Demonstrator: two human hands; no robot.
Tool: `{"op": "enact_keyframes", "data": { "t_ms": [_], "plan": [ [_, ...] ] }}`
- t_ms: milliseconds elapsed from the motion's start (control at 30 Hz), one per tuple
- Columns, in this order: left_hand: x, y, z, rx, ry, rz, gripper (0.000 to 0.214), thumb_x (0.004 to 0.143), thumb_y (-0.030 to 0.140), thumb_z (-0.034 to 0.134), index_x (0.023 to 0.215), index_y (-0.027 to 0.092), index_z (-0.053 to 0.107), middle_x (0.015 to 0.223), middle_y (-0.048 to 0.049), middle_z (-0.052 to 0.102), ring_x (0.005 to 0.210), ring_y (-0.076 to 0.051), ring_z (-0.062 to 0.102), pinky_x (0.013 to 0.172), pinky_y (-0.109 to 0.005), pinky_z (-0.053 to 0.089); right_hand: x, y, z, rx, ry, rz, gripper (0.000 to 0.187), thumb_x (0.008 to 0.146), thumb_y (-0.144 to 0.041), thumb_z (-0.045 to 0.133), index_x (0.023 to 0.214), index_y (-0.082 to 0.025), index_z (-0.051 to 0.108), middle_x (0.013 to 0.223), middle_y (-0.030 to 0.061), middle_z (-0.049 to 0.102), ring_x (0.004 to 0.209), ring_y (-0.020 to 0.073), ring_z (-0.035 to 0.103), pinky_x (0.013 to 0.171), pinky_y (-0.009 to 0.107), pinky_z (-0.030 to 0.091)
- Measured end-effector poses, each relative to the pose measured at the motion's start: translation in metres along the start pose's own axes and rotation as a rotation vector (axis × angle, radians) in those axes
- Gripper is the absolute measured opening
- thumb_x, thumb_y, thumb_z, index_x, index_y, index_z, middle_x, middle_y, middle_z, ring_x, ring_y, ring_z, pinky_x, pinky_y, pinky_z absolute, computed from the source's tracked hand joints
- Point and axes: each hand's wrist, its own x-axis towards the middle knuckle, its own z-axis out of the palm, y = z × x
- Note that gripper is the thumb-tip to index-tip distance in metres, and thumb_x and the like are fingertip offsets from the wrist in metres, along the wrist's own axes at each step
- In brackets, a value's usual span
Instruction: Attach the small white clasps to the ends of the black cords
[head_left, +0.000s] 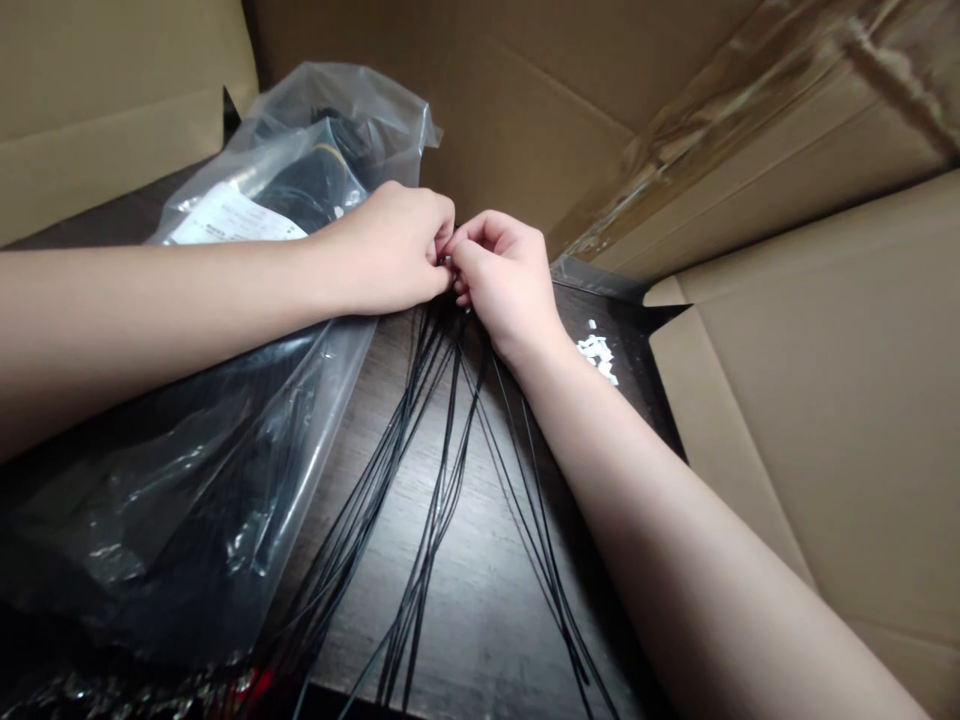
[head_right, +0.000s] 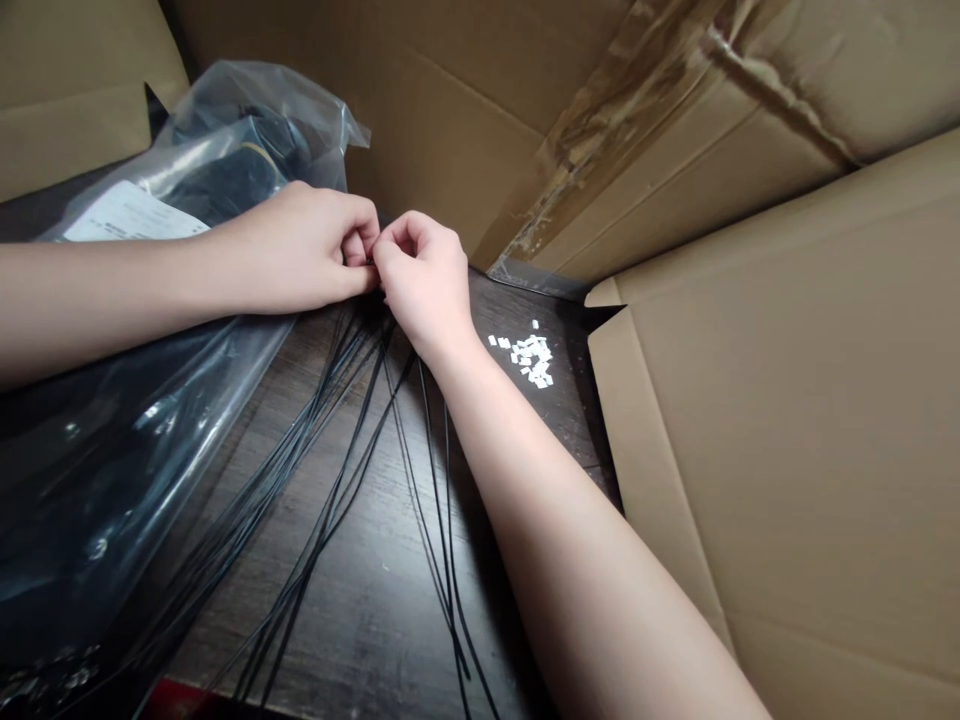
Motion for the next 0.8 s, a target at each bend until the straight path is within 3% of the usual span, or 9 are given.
{"op": "enact_keyframes", "data": {
  "t_ms": [367,800],
  "plan": [
    [0.0018,0.0002,0.0006,0.070,-0.026,0.017,0.026,0.070,0.030,0.060,0.094,0.023,0.069,0.081,-0.0041,0.070,0.091,-0.025,0.067,0.081,-0.033,0.051,0.0017,0.0031,-0.0018,-0.053,-0.013,-0.043,0.014,0.083,-0.018,0.053,0.069,-0.019,0.052,0.067,-0.0020,0.051,0.072,0.0118,0.058,0.064,0.024,0.050],
    [0.0030,0.0005,0.0022,0.053,-0.016,-0.006,0.022,0.068,0.033,0.062,0.087,0.024,0.068,0.075,-0.0021,0.067,0.089,-0.024,0.065,0.080,-0.031,0.048,0.0022,-0.0040,0.0001,-0.094,0.006,0.032,0.021,0.087,-0.023,0.057,0.068,-0.019,0.050,0.070,0.0000,0.057,0.078,0.0145,0.060,0.070,0.027,0.052]
  ]
}}
